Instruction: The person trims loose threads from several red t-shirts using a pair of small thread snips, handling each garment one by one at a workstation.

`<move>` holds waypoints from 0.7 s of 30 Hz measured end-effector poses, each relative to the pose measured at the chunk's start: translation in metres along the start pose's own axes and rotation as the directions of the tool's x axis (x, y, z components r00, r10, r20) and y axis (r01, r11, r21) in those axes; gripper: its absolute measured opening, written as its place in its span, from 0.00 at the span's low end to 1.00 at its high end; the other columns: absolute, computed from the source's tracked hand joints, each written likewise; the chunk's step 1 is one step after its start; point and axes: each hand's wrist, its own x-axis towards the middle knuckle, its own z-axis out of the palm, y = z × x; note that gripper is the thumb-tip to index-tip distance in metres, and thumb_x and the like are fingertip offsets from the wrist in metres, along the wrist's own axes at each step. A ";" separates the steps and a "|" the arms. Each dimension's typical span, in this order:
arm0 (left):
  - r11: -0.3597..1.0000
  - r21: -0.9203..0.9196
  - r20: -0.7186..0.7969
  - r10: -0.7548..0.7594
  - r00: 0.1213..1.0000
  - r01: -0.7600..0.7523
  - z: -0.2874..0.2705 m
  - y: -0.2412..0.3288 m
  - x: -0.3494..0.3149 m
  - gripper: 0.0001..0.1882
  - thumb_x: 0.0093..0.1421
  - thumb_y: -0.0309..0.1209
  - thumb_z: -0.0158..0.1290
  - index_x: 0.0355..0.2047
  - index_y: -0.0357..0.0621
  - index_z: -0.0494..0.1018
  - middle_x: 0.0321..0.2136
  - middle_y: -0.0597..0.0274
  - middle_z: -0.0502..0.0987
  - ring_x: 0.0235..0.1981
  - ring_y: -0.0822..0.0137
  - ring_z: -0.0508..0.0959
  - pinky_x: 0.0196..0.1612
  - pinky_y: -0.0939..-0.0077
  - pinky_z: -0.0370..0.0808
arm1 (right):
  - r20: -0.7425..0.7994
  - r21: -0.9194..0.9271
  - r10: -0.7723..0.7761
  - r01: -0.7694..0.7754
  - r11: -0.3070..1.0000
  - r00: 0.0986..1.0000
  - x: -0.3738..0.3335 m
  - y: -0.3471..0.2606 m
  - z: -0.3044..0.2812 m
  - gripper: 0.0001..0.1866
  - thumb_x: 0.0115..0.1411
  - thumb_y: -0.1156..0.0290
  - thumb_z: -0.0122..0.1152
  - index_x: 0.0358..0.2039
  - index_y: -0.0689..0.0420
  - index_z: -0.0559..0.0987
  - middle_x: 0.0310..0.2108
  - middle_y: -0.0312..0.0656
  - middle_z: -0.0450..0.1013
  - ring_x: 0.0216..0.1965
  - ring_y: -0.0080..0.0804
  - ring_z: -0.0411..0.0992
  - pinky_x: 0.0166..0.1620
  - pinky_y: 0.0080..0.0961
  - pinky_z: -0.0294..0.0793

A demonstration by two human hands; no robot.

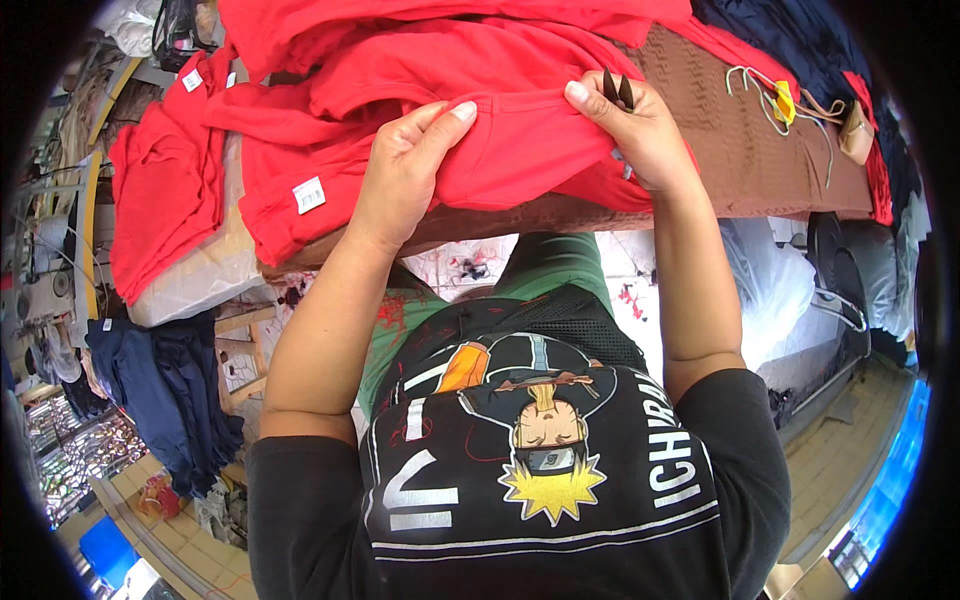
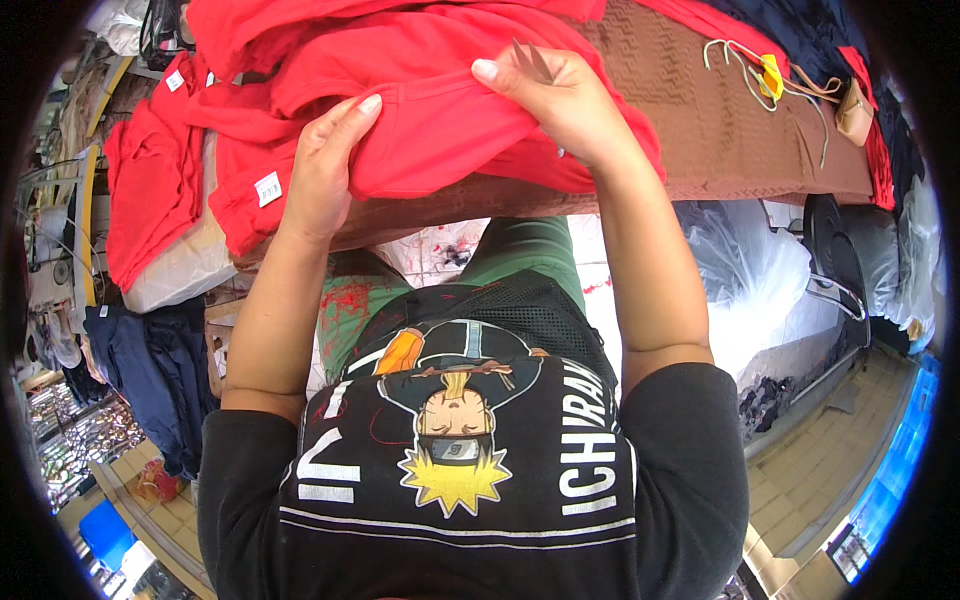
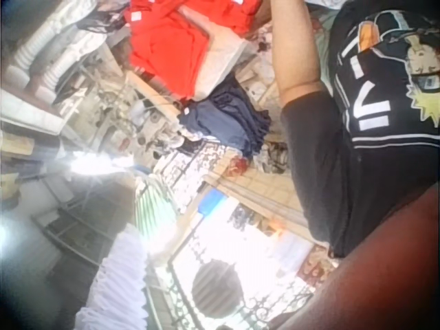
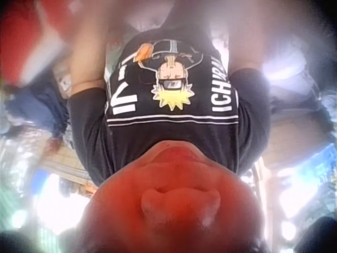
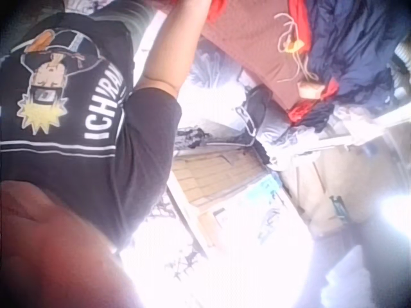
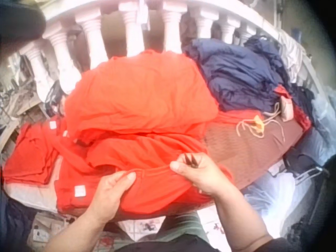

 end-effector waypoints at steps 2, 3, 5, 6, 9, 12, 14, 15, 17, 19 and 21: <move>0.999 -0.047 0.001 -0.023 1.000 0.023 0.003 0.002 -0.001 0.14 0.65 0.32 0.50 0.43 0.34 0.76 0.36 0.66 0.78 0.36 0.80 0.74 0.42 0.84 0.71 | 0.015 -0.007 0.024 -0.023 1.000 1.000 0.000 -0.001 -0.002 0.12 0.59 0.61 0.63 0.24 0.54 0.76 0.21 0.21 0.65 0.25 0.09 0.59 0.29 0.14 0.57; 0.997 -0.071 0.002 -0.034 0.999 0.034 0.005 0.003 -0.002 0.14 0.65 0.32 0.50 0.43 0.34 0.76 0.36 0.65 0.78 0.36 0.80 0.74 0.42 0.84 0.71 | 0.010 -0.033 0.063 -0.063 0.997 0.998 0.000 -0.003 -0.003 0.12 0.59 0.62 0.63 0.24 0.54 0.76 0.22 0.22 0.66 0.25 0.09 0.60 0.30 0.13 0.59; 1.000 0.003 -0.007 -0.004 1.000 0.004 0.003 0.000 -0.001 0.13 0.65 0.32 0.50 0.42 0.34 0.76 0.35 0.66 0.78 0.36 0.80 0.74 0.42 0.84 0.71 | -0.001 -0.085 0.134 -0.134 0.987 0.991 -0.001 -0.008 -0.005 0.11 0.60 0.62 0.62 0.26 0.56 0.77 0.22 0.23 0.68 0.26 0.09 0.62 0.32 0.13 0.61; 0.999 0.040 -0.011 0.012 1.000 -0.011 0.003 -0.001 -0.001 0.13 0.64 0.31 0.50 0.42 0.34 0.76 0.35 0.66 0.78 0.36 0.80 0.74 0.42 0.84 0.71 | -0.003 -0.081 0.055 -0.056 0.995 0.998 -0.001 -0.005 -0.003 0.11 0.60 0.60 0.62 0.26 0.53 0.77 0.20 0.21 0.65 0.23 0.08 0.58 0.27 0.12 0.57; 0.989 0.137 -0.030 0.062 0.998 -0.057 0.005 -0.003 0.000 0.12 0.64 0.31 0.51 0.41 0.35 0.76 0.35 0.68 0.78 0.35 0.80 0.74 0.42 0.84 0.71 | 0.004 -0.073 -0.080 0.080 0.994 0.997 -0.002 0.003 -0.001 0.11 0.59 0.59 0.62 0.28 0.52 0.78 0.20 0.21 0.64 0.22 0.09 0.58 0.25 0.11 0.55; 0.969 0.245 -0.011 0.023 1.000 -0.020 0.013 0.005 -0.004 0.11 0.62 0.31 0.53 0.40 0.36 0.76 0.34 0.69 0.78 0.34 0.80 0.74 0.41 0.84 0.72 | 0.032 -0.090 -0.050 0.053 0.995 0.998 -0.002 0.003 -0.006 0.10 0.59 0.66 0.63 0.33 0.61 0.79 0.30 0.30 0.75 0.34 0.14 0.69 0.40 0.16 0.68; 0.976 0.217 0.057 -0.042 0.997 0.029 0.015 0.007 -0.005 0.11 0.62 0.31 0.55 0.39 0.36 0.76 0.33 0.69 0.78 0.34 0.80 0.74 0.40 0.84 0.72 | 0.023 -0.135 -0.088 0.090 0.987 0.996 0.000 0.011 -0.007 0.10 0.59 0.67 0.63 0.34 0.61 0.79 0.31 0.31 0.75 0.35 0.14 0.69 0.41 0.16 0.69; 0.977 0.204 0.091 -0.074 0.993 0.054 0.016 0.008 -0.006 0.11 0.61 0.31 0.55 0.39 0.36 0.76 0.33 0.70 0.78 0.33 0.80 0.74 0.40 0.84 0.72 | -0.003 -0.119 -0.118 0.117 0.986 0.993 -0.001 0.011 -0.005 0.10 0.59 0.67 0.63 0.34 0.61 0.79 0.30 0.31 0.75 0.35 0.14 0.69 0.40 0.16 0.69; 0.982 0.138 0.101 -0.142 0.985 0.127 0.021 0.008 -0.008 0.10 0.62 0.31 0.54 0.39 0.36 0.76 0.35 0.69 0.77 0.35 0.80 0.74 0.42 0.83 0.71 | -0.052 -0.090 -0.179 0.174 0.981 0.982 -0.001 0.009 0.004 0.09 0.59 0.68 0.63 0.34 0.61 0.79 0.29 0.31 0.75 0.34 0.14 0.69 0.40 0.16 0.69; 0.984 0.109 0.121 -0.152 0.981 0.139 0.023 0.007 -0.010 0.09 0.63 0.29 0.52 0.39 0.36 0.76 0.39 0.65 0.77 0.40 0.78 0.74 0.47 0.82 0.70 | -0.077 -0.060 -0.205 0.201 0.978 0.976 0.002 0.015 0.009 0.08 0.59 0.69 0.62 0.34 0.61 0.79 0.28 0.30 0.75 0.33 0.14 0.69 0.39 0.15 0.69; 0.903 0.363 0.078 0.215 0.973 -0.229 0.028 0.002 -0.009 0.10 0.61 0.29 0.55 0.39 0.35 0.76 0.35 0.63 0.79 0.39 0.72 0.76 0.47 0.78 0.71 | -0.060 -0.045 -0.126 0.124 0.991 0.990 0.002 0.018 0.013 0.07 0.60 0.70 0.61 0.34 0.61 0.79 0.28 0.30 0.75 0.32 0.14 0.69 0.38 0.15 0.69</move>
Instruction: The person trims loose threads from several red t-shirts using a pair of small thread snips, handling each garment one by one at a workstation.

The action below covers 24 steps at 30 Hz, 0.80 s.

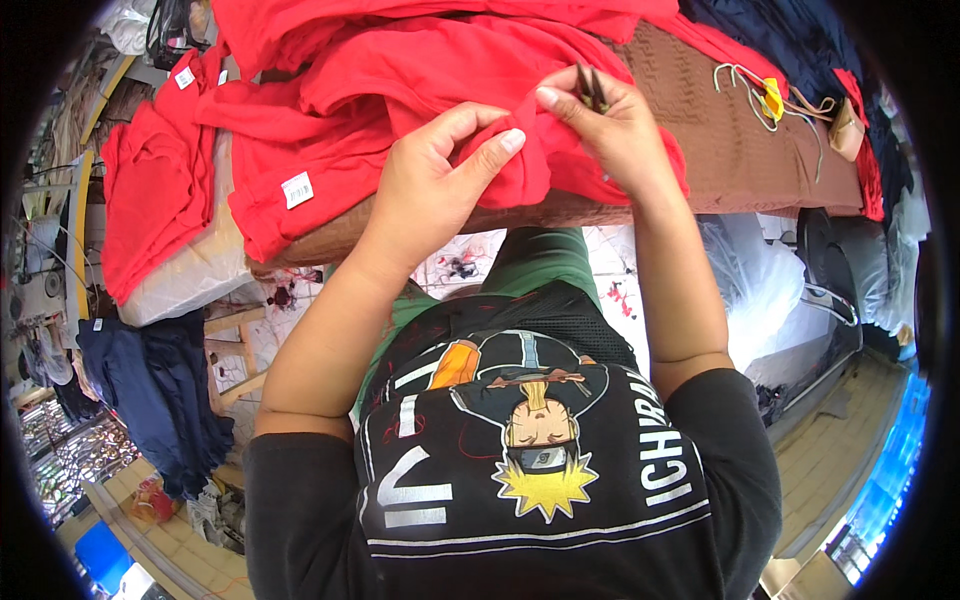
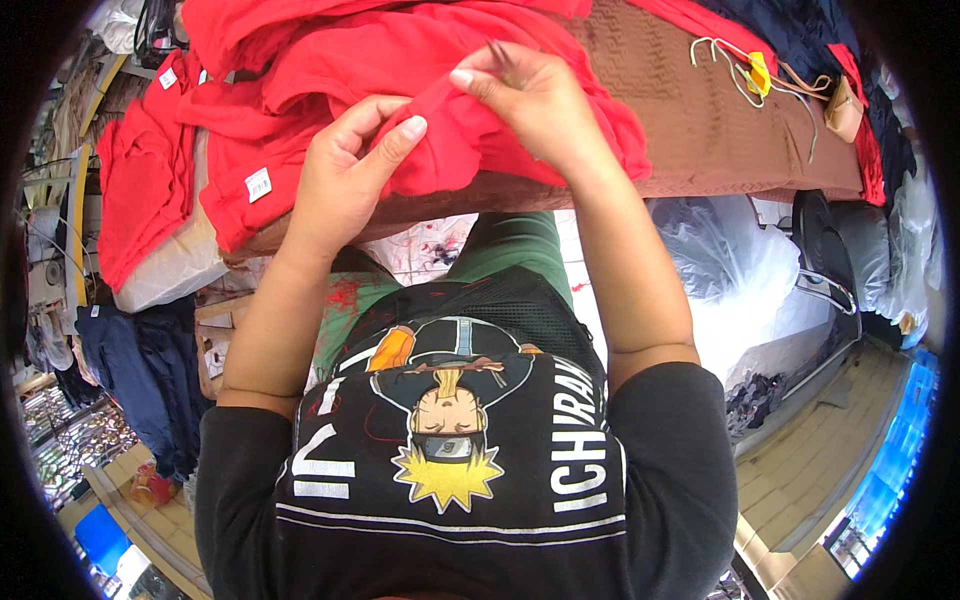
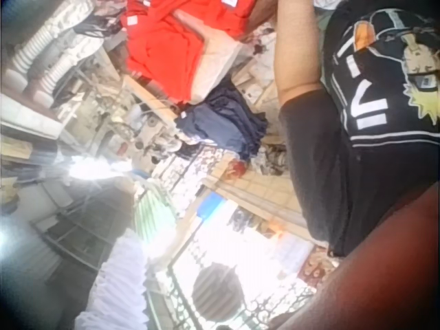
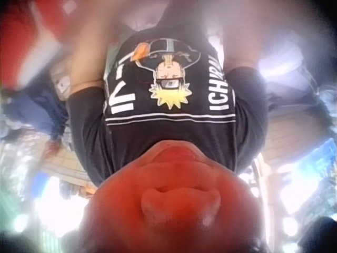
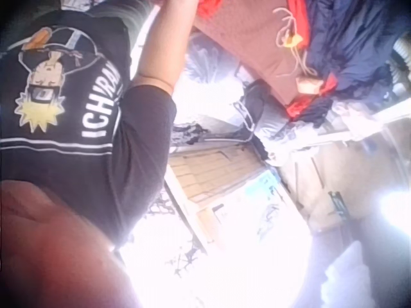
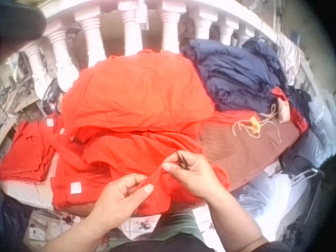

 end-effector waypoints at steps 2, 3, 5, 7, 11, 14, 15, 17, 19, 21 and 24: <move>0.981 0.116 -0.051 0.159 0.986 -0.153 0.005 -0.001 0.000 0.10 0.59 0.29 0.56 0.38 0.34 0.77 0.34 0.60 0.80 0.40 0.67 0.77 0.48 0.75 0.71 | 0.062 -0.016 0.188 -0.187 0.982 0.980 -0.003 0.001 0.005 0.07 0.60 0.71 0.61 0.35 0.61 0.79 0.29 0.31 0.75 0.32 0.14 0.69 0.37 0.14 0.69; 0.987 0.079 -0.049 0.143 0.988 -0.139 0.007 -0.001 0.000 0.10 0.58 0.29 0.56 0.37 0.34 0.77 0.35 0.59 0.80 0.42 0.65 0.77 0.50 0.73 0.71 | 0.123 0.169 0.121 -0.141 0.975 0.985 -0.006 0.013 0.009 0.07 0.60 0.71 0.61 0.35 0.61 0.79 0.30 0.31 0.75 0.31 0.14 0.69 0.36 0.13 0.69; 0.990 0.073 -0.060 0.126 0.990 -0.122 0.007 -0.001 0.000 0.10 0.58 0.29 0.57 0.36 0.35 0.78 0.36 0.57 0.80 0.43 0.63 0.77 0.50 0.72 0.71 | 0.009 0.067 -0.022 0.022 0.998 1.000 -0.007 0.018 0.017 0.06 0.58 0.72 0.62 0.34 0.60 0.80 0.29 0.32 0.75 0.29 0.15 0.69 0.35 0.13 0.68; 0.985 0.130 -0.087 0.125 0.988 -0.113 0.006 -0.003 -0.001 0.09 0.57 0.29 0.57 0.36 0.36 0.78 0.36 0.57 0.80 0.42 0.63 0.77 0.49 0.72 0.71 | -0.085 -0.035 -0.197 0.194 0.980 0.977 -0.006 0.015 0.019 0.05 0.56 0.73 0.64 0.34 0.59 0.81 0.29 0.33 0.75 0.29 0.17 0.70 0.35 0.14 0.68; 0.892 0.403 -0.078 0.258 0.963 -0.206 0.004 0.006 0.000 0.08 0.55 0.29 0.58 0.35 0.39 0.79 0.35 0.58 0.80 0.38 0.60 0.77 0.44 0.70 0.72 | -0.121 -0.157 -0.286 0.266 0.951 0.951 -0.025 -0.026 0.018 0.07 0.53 0.75 0.66 0.34 0.57 0.82 0.29 0.33 0.74 0.28 0.19 0.70 0.30 0.16 0.68; 0.838 0.482 -0.058 0.322 0.945 -0.256 0.005 0.006 0.000 0.08 0.55 0.29 0.58 0.34 0.40 0.79 0.34 0.59 0.80 0.35 0.59 0.77 0.42 0.69 0.71 | -0.082 -0.322 -0.422 0.377 0.869 0.903 -0.026 -0.028 0.017 0.06 0.51 0.78 0.67 0.31 0.57 0.81 0.29 0.35 0.73 0.26 0.21 0.69 0.26 0.19 0.67; 0.843 0.473 -0.058 0.320 0.946 -0.256 0.006 0.008 0.000 0.08 0.54 0.30 0.58 0.34 0.40 0.79 0.34 0.58 0.80 0.35 0.59 0.78 0.42 0.69 0.71 | -0.083 -0.366 -0.494 0.434 0.823 0.866 -0.025 -0.026 0.017 0.05 0.51 0.78 0.67 0.29 0.58 0.81 0.29 0.35 0.73 0.26 0.22 0.68 0.26 0.19 0.67; 0.886 0.415 -0.077 0.261 0.962 -0.207 0.007 0.007 -0.002 0.09 0.55 0.30 0.59 0.35 0.40 0.79 0.33 0.57 0.80 0.34 0.61 0.78 0.43 0.70 0.72 | -0.057 -0.445 -0.578 0.498 0.744 0.814 -0.024 -0.026 0.018 0.05 0.50 0.80 0.66 0.28 0.59 0.79 0.29 0.37 0.73 0.25 0.23 0.68 0.26 0.19 0.67; 0.946 0.306 -0.100 0.147 0.984 -0.110 0.006 0.004 -0.004 0.10 0.55 0.31 0.59 0.36 0.40 0.79 0.32 0.56 0.81 0.33 0.64 0.79 0.43 0.72 0.72 | -0.015 -0.516 -0.610 0.516 0.684 0.793 -0.025 -0.032 0.019 0.06 0.50 0.81 0.66 0.28 0.60 0.78 0.27 0.38 0.73 0.25 0.24 0.69 0.26 0.19 0.67; 0.982 0.184 -0.132 -0.012 0.991 0.036 0.004 0.011 -0.005 0.11 0.56 0.31 0.58 0.37 0.38 0.78 0.30 0.57 0.81 0.32 0.68 0.79 0.43 0.75 0.72 | -0.008 -0.351 -0.561 0.524 0.776 0.827 -0.030 -0.035 0.018 0.07 0.50 0.79 0.67 0.30 0.61 0.77 0.28 0.38 0.73 0.26 0.23 0.69 0.27 0.19 0.68; 0.993 0.044 -0.111 -0.104 0.988 0.110 0.000 0.019 -0.006 0.11 0.59 0.31 0.57 0.38 0.35 0.77 0.30 0.58 0.81 0.34 0.72 0.78 0.43 0.78 0.73 | 0.121 -0.277 -0.435 0.451 0.848 0.892 -0.035 -0.039 -0.003 0.11 0.50 0.75 0.68 0.34 0.61 0.76 0.29 0.39 0.73 0.27 0.23 0.69 0.28 0.19 0.68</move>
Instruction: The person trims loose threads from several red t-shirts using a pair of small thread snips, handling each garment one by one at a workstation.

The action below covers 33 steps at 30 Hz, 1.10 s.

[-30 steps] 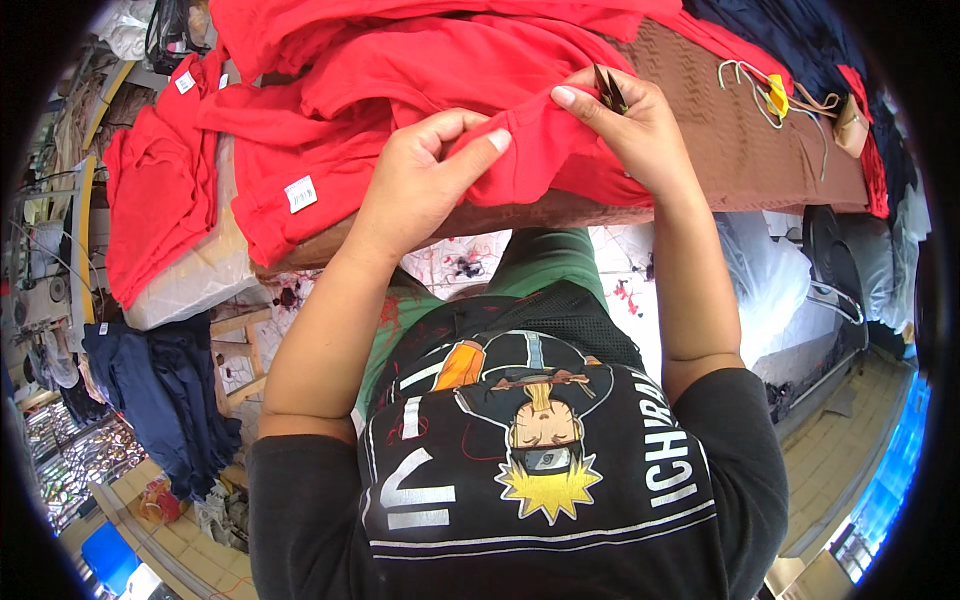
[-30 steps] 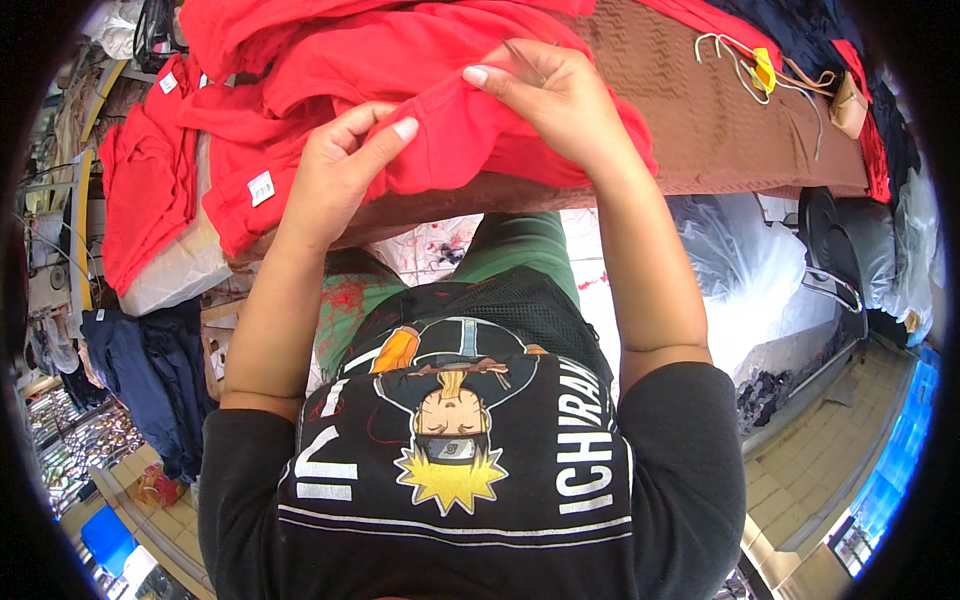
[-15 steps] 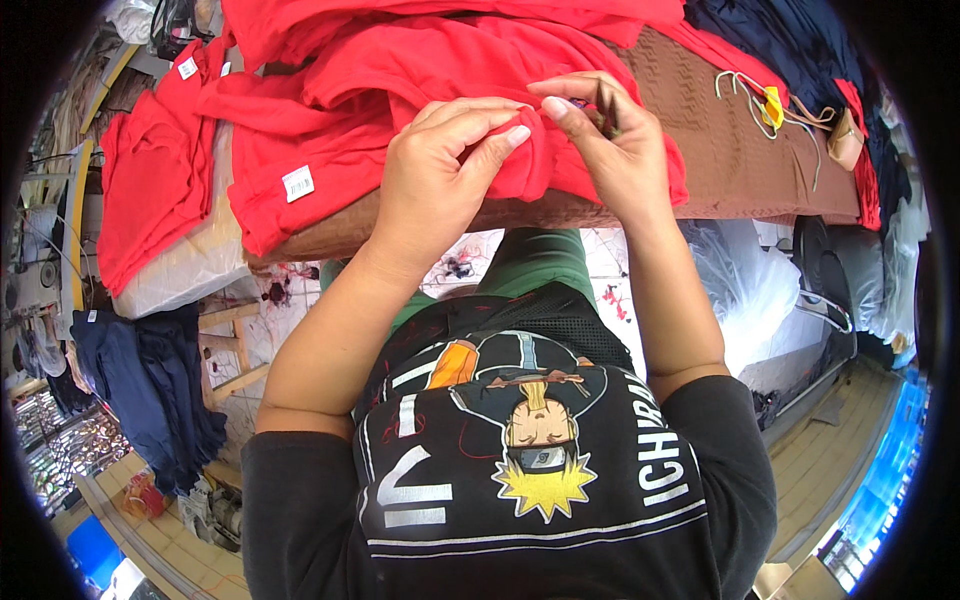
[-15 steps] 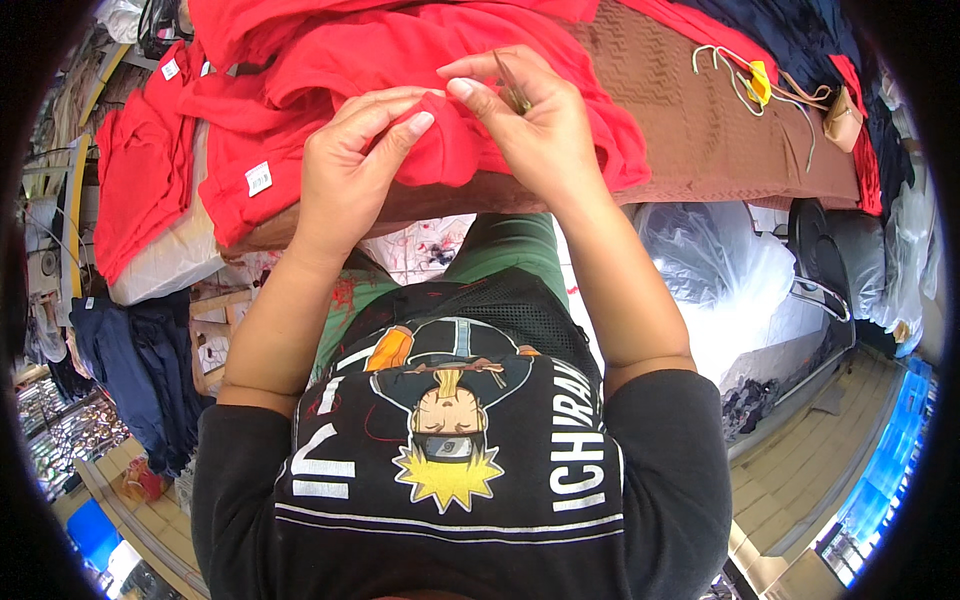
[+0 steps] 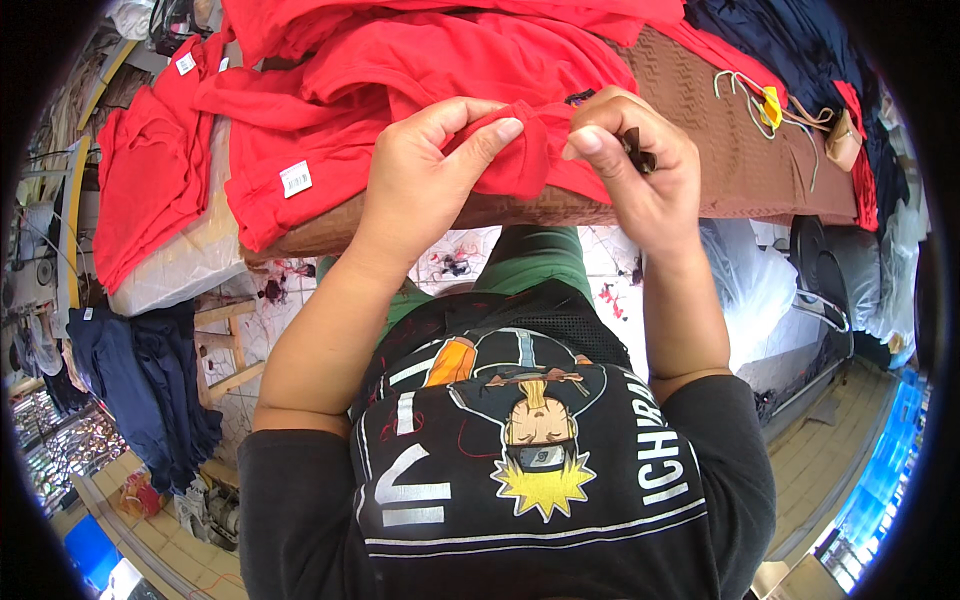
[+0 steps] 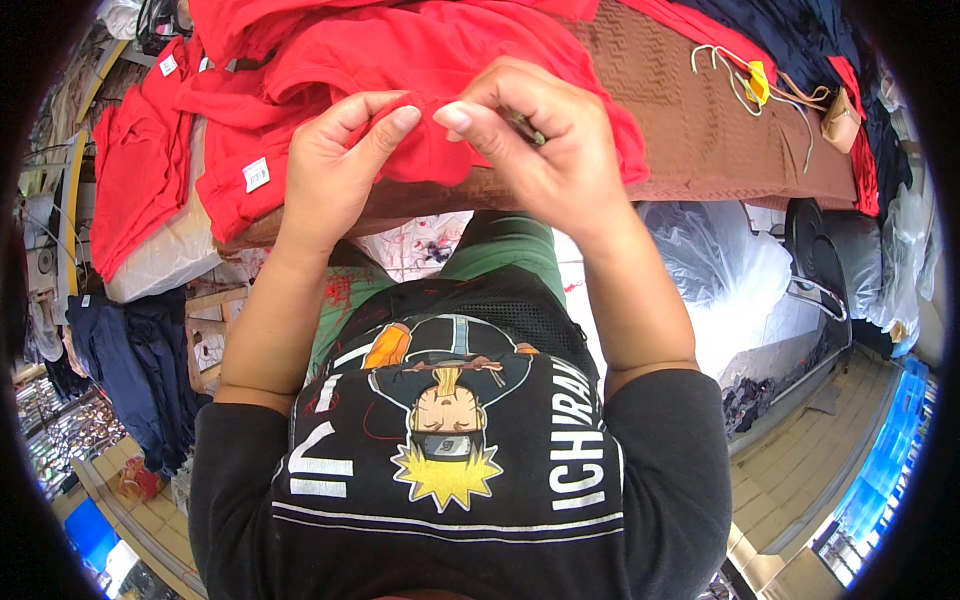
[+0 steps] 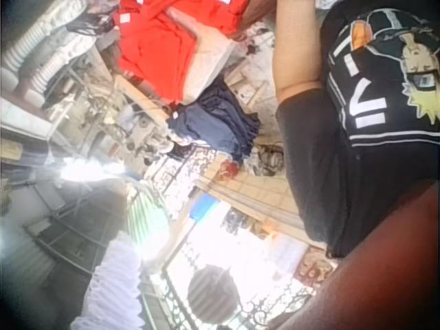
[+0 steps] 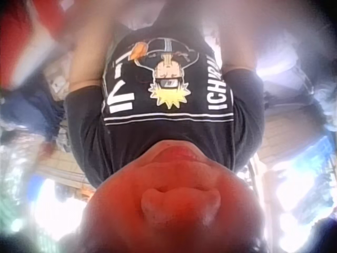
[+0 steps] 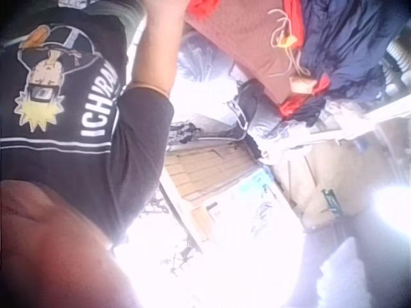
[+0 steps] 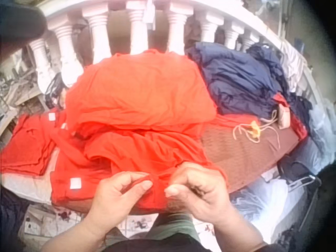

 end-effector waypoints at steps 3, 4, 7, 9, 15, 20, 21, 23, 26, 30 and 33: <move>0.998 -0.057 0.021 0.035 0.999 -0.034 -0.001 -0.002 -0.001 0.11 0.60 0.30 0.55 0.38 0.34 0.77 0.31 0.59 0.80 0.36 0.72 0.78 0.43 0.79 0.72 | 0.035 -0.125 0.065 -0.060 0.990 0.997 0.001 -0.005 -0.006 0.15 0.51 0.70 0.69 0.36 0.60 0.76 0.31 0.39 0.74 0.27 0.23 0.69 0.28 0.19 0.67; 0.996 -0.069 0.021 0.054 0.998 -0.053 -0.001 -0.004 -0.001 0.11 0.61 0.30 0.55 0.38 0.34 0.76 0.31 0.59 0.80 0.36 0.72 0.77 0.43 0.79 0.72 | 0.018 -0.185 0.077 -0.072 0.980 0.997 0.002 -0.008 -0.007 0.16 0.51 0.68 0.69 0.37 0.59 0.76 0.32 0.39 0.74 0.27 0.23 0.69 0.28 0.19 0.67; 0.995 -0.034 0.041 0.094 0.995 -0.093 -0.001 -0.009 0.001 0.11 0.61 0.31 0.54 0.38 0.35 0.77 0.32 0.57 0.79 0.37 0.70 0.77 0.43 0.76 0.72 | 0.055 -0.256 0.116 -0.098 0.962 0.992 0.003 -0.016 -0.014 0.15 0.51 0.70 0.67 0.39 0.57 0.76 0.34 0.38 0.75 0.28 0.29 0.72 0.30 0.23 0.68; 0.990 0.015 0.048 0.139 0.989 -0.140 -0.002 -0.012 0.002 0.11 0.60 0.32 0.55 0.38 0.36 0.77 0.31 0.57 0.79 0.36 0.68 0.77 0.44 0.74 0.71 | 0.069 -0.300 0.039 -0.016 0.954 0.997 0.003 -0.016 -0.014 0.14 0.51 0.71 0.66 0.38 0.56 0.76 0.34 0.37 0.75 0.29 0.31 0.73 0.32 0.25 0.67; 0.969 0.113 0.067 0.213 0.975 -0.219 -0.002 -0.012 0.003 0.11 0.59 0.34 0.56 0.36 0.38 0.77 0.29 0.56 0.79 0.33 0.63 0.77 0.46 0.72 0.68 | 0.127 -0.455 -0.158 0.199 0.868 0.979 0.010 -0.011 -0.011 0.11 0.50 0.73 0.64 0.36 0.54 0.77 0.32 0.37 0.73 0.32 0.34 0.72 0.36 0.27 0.65; 0.964 0.134 0.073 0.223 0.972 -0.232 -0.003 -0.011 0.003 0.11 0.58 0.32 0.56 0.36 0.38 0.77 0.30 0.56 0.79 0.35 0.62 0.78 0.45 0.72 0.70 | 0.106 -0.398 -0.205 0.230 0.888 0.973 0.011 -0.003 -0.015 0.11 0.50 0.74 0.64 0.36 0.54 0.78 0.27 0.35 0.73 0.31 0.29 0.72 0.32 0.26 0.65; 0.964 0.124 0.070 0.229 0.971 -0.236 -0.003 -0.010 0.002 0.10 0.57 0.32 0.57 0.36 0.39 0.78 0.31 0.56 0.79 0.35 0.63 0.78 0.44 0.72 0.71 | 0.059 -0.309 -0.112 0.124 0.943 0.992 0.011 -0.006 -0.014 0.11 0.51 0.75 0.64 0.36 0.54 0.78 0.27 0.34 0.73 0.30 0.27 0.72 0.31 0.24 0.65; 0.935 0.181 0.074 0.295 0.953 -0.304 -0.002 -0.006 0.002 0.10 0.57 0.29 0.57 0.38 0.39 0.77 0.34 0.57 0.78 0.37 0.65 0.77 0.44 0.74 0.71 | -0.010 -0.113 0.091 -0.092 0.989 0.996 0.008 -0.015 -0.010 0.12 0.51 0.75 0.64 0.38 0.55 0.78 0.27 0.32 0.73 0.29 0.22 0.71 0.29 0.22 0.65; 0.834 0.301 0.097 0.455 0.885 -0.462 0.001 0.010 -0.001 0.12 0.56 0.25 0.58 0.41 0.38 0.77 0.38 0.60 0.77 0.39 0.70 0.76 0.47 0.79 0.71 | 0.255 -0.032 0.230 -0.229 0.973 0.939 0.002 0.004 -0.007 0.12 0.53 0.78 0.62 0.39 0.57 0.78 0.28 0.34 0.73 0.28 0.18 0.70 0.28 0.17 0.66; 0.880 0.169 0.202 0.410 0.890 -0.444 0.016 0.019 -0.014 0.16 0.50 0.25 0.62 0.41 0.44 0.77 0.44 0.58 0.74 0.42 0.63 0.76 0.48 0.69 0.73 | -0.520 0.048 0.077 -0.060 0.997 0.850 0.006 0.009 -0.040 0.15 0.56 0.86 0.51 0.40 0.57 0.78 0.27 0.29 0.71 0.19 0.08 0.59 0.22 0.07 0.59; 0.753 0.181 0.484 0.491 0.724 -0.632 0.026 0.010 -0.025 0.14 0.51 0.32 0.61 0.39 0.46 0.77 0.44 0.62 0.74 0.44 0.61 0.75 0.46 0.67 0.72 | -0.731 0.150 0.059 0.076 0.986 0.680 0.014 0.024 -0.097 0.06 0.62 0.74 0.58 0.40 0.58 0.77 0.24 0.30 0.73 0.18 0.09 0.62 0.18 0.06 0.54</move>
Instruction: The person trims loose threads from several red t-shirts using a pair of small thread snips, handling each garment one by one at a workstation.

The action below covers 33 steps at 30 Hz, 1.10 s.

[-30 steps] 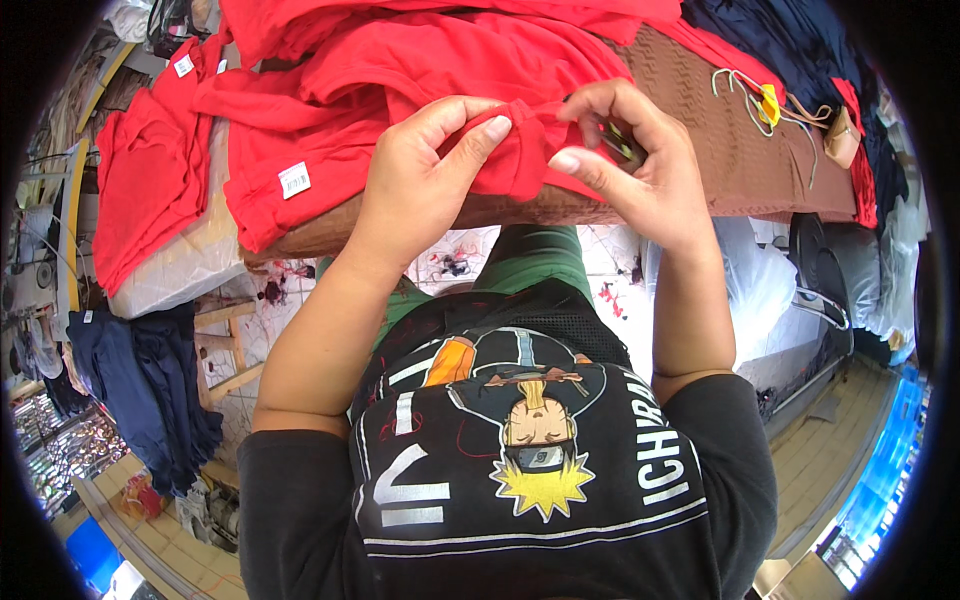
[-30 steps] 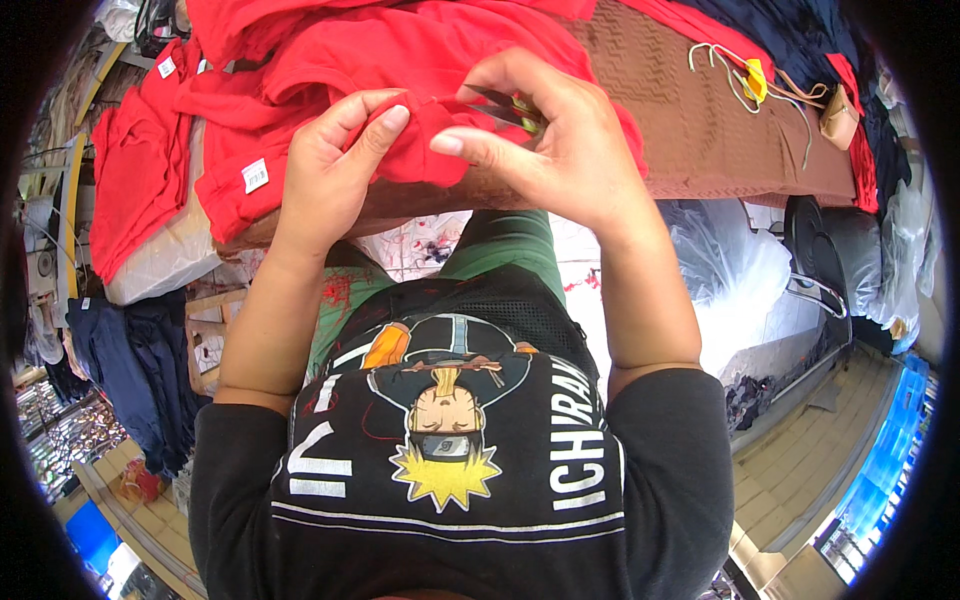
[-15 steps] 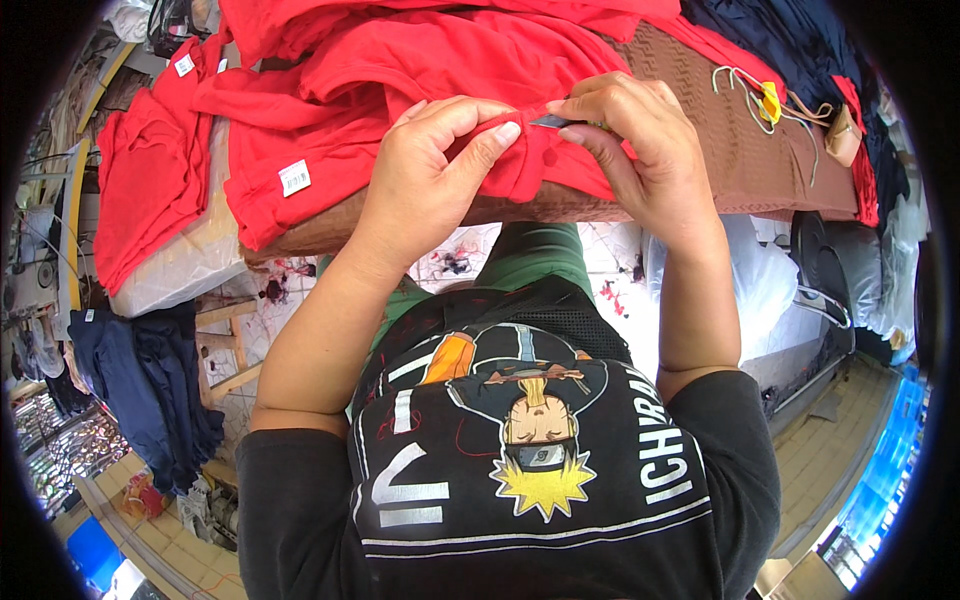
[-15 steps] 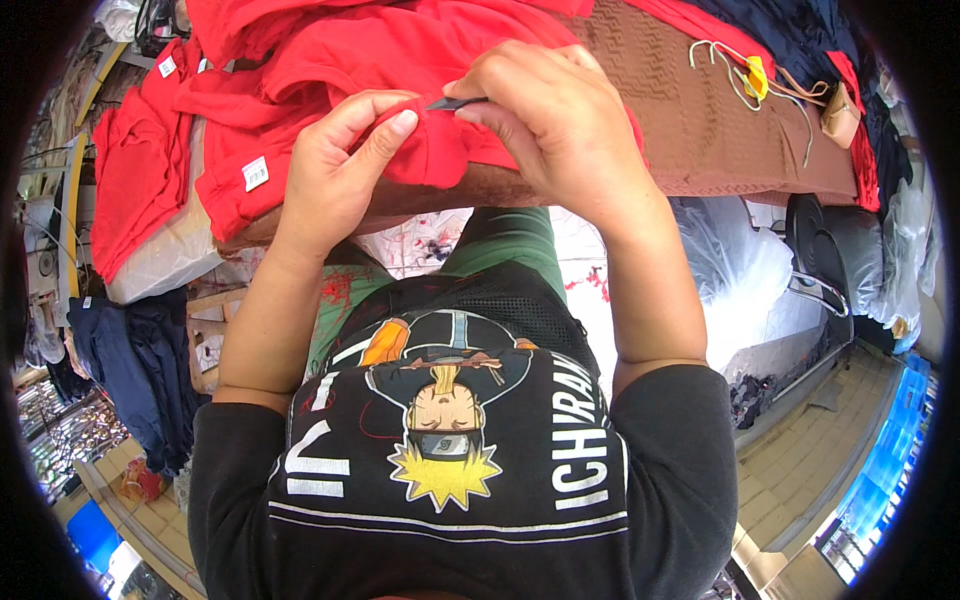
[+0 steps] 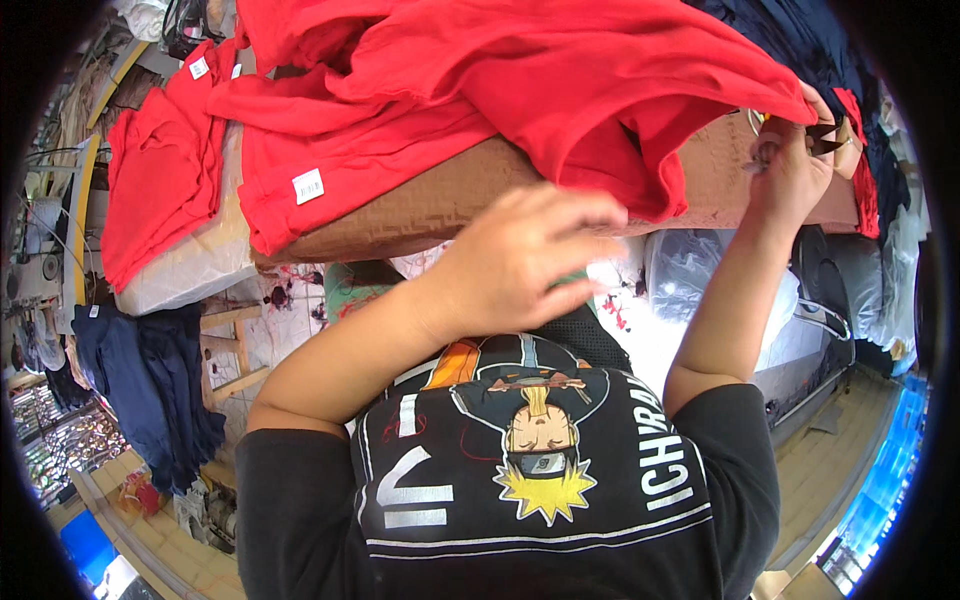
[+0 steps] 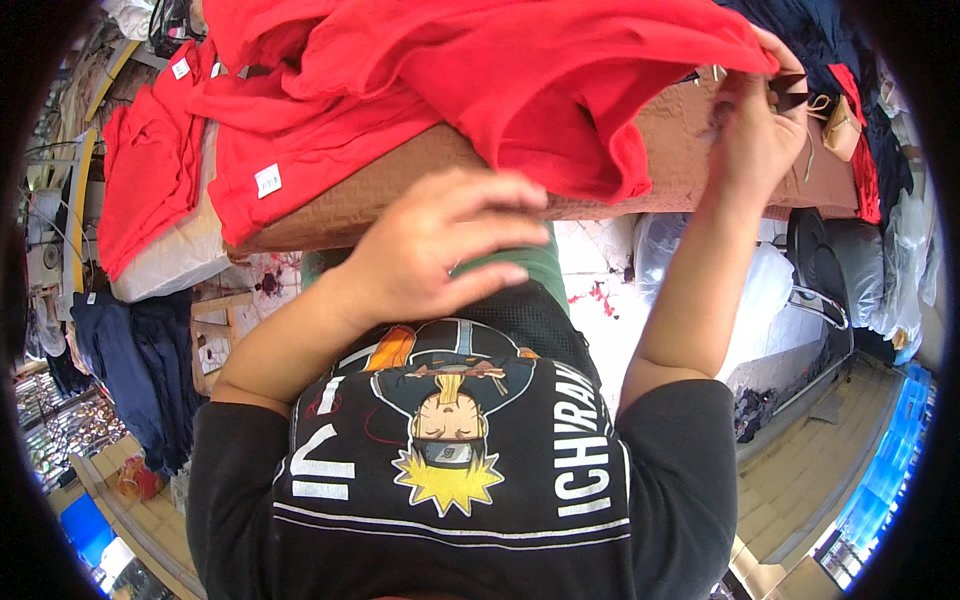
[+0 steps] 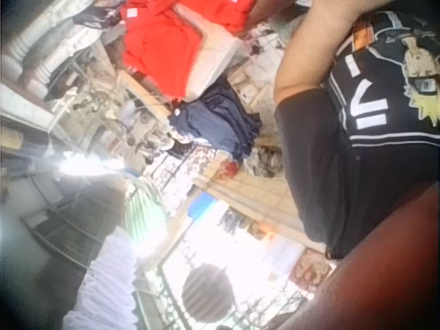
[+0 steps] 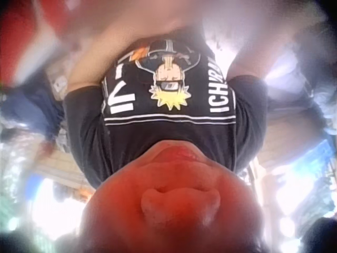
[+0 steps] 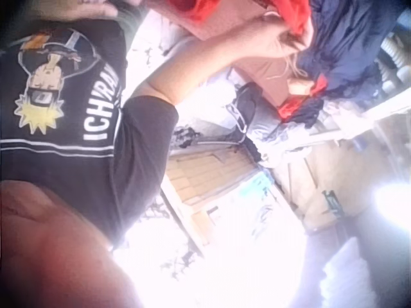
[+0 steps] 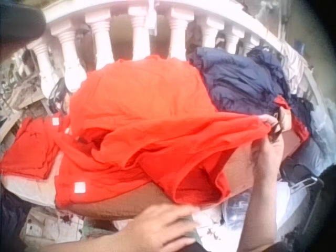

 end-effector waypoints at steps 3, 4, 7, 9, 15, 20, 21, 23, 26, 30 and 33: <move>0.994 -0.107 0.196 0.037 0.980 -0.016 0.016 -0.007 -0.015 0.11 0.53 0.35 0.60 0.36 0.48 0.77 0.38 0.66 0.77 0.40 0.64 0.76 0.45 0.69 0.71 | 0.208 -0.130 0.156 -0.131 0.983 0.966 0.039 0.051 -0.072 0.09 0.61 0.72 0.58 0.42 0.57 0.77 0.31 0.35 0.77 0.26 0.15 0.70 0.26 0.12 0.65; 0.994 -0.111 0.235 0.034 0.971 -0.008 0.016 -0.008 -0.017 0.11 0.54 0.35 0.59 0.36 0.48 0.77 0.37 0.67 0.77 0.39 0.64 0.76 0.45 0.69 0.71 | 0.265 -0.492 0.161 -0.010 0.871 0.951 0.048 0.065 -0.092 0.11 0.61 0.70 0.59 0.44 0.56 0.77 0.32 0.36 0.77 0.29 0.19 0.72 0.29 0.16 0.67; 0.997 -0.071 0.283 -0.009 0.959 0.031 0.012 -0.011 -0.021 0.10 0.55 0.35 0.59 0.36 0.47 0.77 0.37 0.66 0.78 0.38 0.64 0.77 0.44 0.69 0.72 | 0.356 -0.908 0.275 0.261 0.328 0.893 0.063 0.092 -0.108 0.15 0.58 0.65 0.62 0.46 0.52 0.77 0.34 0.40 0.78 0.36 0.29 0.76 0.37 0.24 0.72; 0.999 -0.040 0.237 -0.020 0.971 0.030 0.004 -0.015 -0.022 0.09 0.55 0.34 0.58 0.36 0.47 0.77 0.37 0.66 0.78 0.38 0.63 0.77 0.44 0.69 0.72 | 0.360 -0.909 0.346 0.241 0.340 0.867 0.079 0.071 -0.097 0.17 0.56 0.63 0.63 0.46 0.49 0.78 0.34 0.42 0.78 0.39 0.35 0.77 0.41 0.28 0.73; 0.949 0.223 -0.250 -0.167 0.954 0.224 -0.051 -0.060 -0.018 0.12 0.56 0.20 0.50 0.40 0.43 0.77 0.39 0.58 0.79 0.43 0.60 0.76 0.49 0.69 0.71 | 0.518 -0.706 0.409 0.105 0.700 0.751 -0.013 0.035 0.035 0.08 0.57 0.69 0.62 0.37 0.55 0.82 0.33 0.43 0.77 0.36 0.33 0.76 0.38 0.28 0.73; 0.718 0.571 -0.365 -0.214 0.906 0.399 -0.084 -0.116 -0.032 0.17 0.52 0.20 0.50 0.41 0.51 0.77 0.46 0.65 0.74 0.51 0.59 0.70 0.53 0.63 0.66 | 0.702 -0.531 0.177 0.341 0.775 0.690 -0.111 0.064 0.115 0.10 0.52 0.63 0.65 0.32 0.54 0.82 0.33 0.43 0.75 0.34 0.43 0.75 0.36 0.36 0.75; 0.669 0.604 -0.372 -0.242 0.896 0.432 -0.083 -0.121 -0.031 0.15 0.54 0.22 0.51 0.41 0.51 0.77 0.47 0.65 0.74 0.52 0.60 0.69 0.53 0.65 0.65 | 0.674 -0.546 0.153 0.349 0.761 0.722 -0.123 0.072 0.126 0.10 0.52 0.62 0.65 0.31 0.54 0.82 0.32 0.43 0.75 0.32 0.43 0.76 0.35 0.37 0.75; 0.598 0.658 -0.390 -0.248 0.887 0.457 -0.081 -0.130 -0.030 0.11 0.55 0.26 0.55 0.39 0.50 0.77 0.47 0.66 0.74 0.51 0.61 0.70 0.52 0.67 0.66 | 0.622 -0.546 0.150 0.289 0.786 0.768 -0.131 0.080 0.142 0.11 0.52 0.64 0.67 0.33 0.56 0.82 0.35 0.42 0.75 0.33 0.40 0.76 0.36 0.32 0.75; 0.614 0.657 -0.412 -0.195 0.890 0.438 -0.077 -0.140 -0.028 0.09 0.53 0.31 0.59 0.36 0.48 0.77 0.39 0.67 0.77 0.44 0.62 0.74 0.48 0.67 0.68 | 0.559 -0.438 0.034 0.260 0.860 0.829 -0.122 0.089 0.146 0.08 0.51 0.66 0.67 0.31 0.54 0.81 0.34 0.39 0.75 0.30 0.39 0.76 0.33 0.32 0.75; 0.766 0.554 -0.458 -0.046 0.888 0.326 -0.070 -0.113 -0.022 0.08 0.51 0.30 0.62 0.30 0.45 0.77 0.30 0.67 0.79 0.35 0.63 0.78 0.43 0.68 0.70 | 0.579 -0.360 -0.172 0.439 0.823 0.797 -0.094 0.047 0.117 0.07 0.47 0.70 0.69 0.29 0.52 0.81 0.32 0.37 0.74 0.27 0.35 0.75 0.28 0.28 0.75; 0.862 0.466 -0.362 -0.018 0.932 0.197 -0.048 -0.068 -0.033 0.07 0.48 0.27 0.64 0.27 0.44 0.76 0.30 0.65 0.80 0.34 0.64 0.78 0.43 0.70 0.70 | 0.678 -0.400 -0.186 0.570 0.717 0.711 -0.097 0.015 0.067 0.12 0.42 0.74 0.70 0.31 0.51 0.83 0.30 0.37 0.73 0.26 0.31 0.74 0.24 0.25 0.73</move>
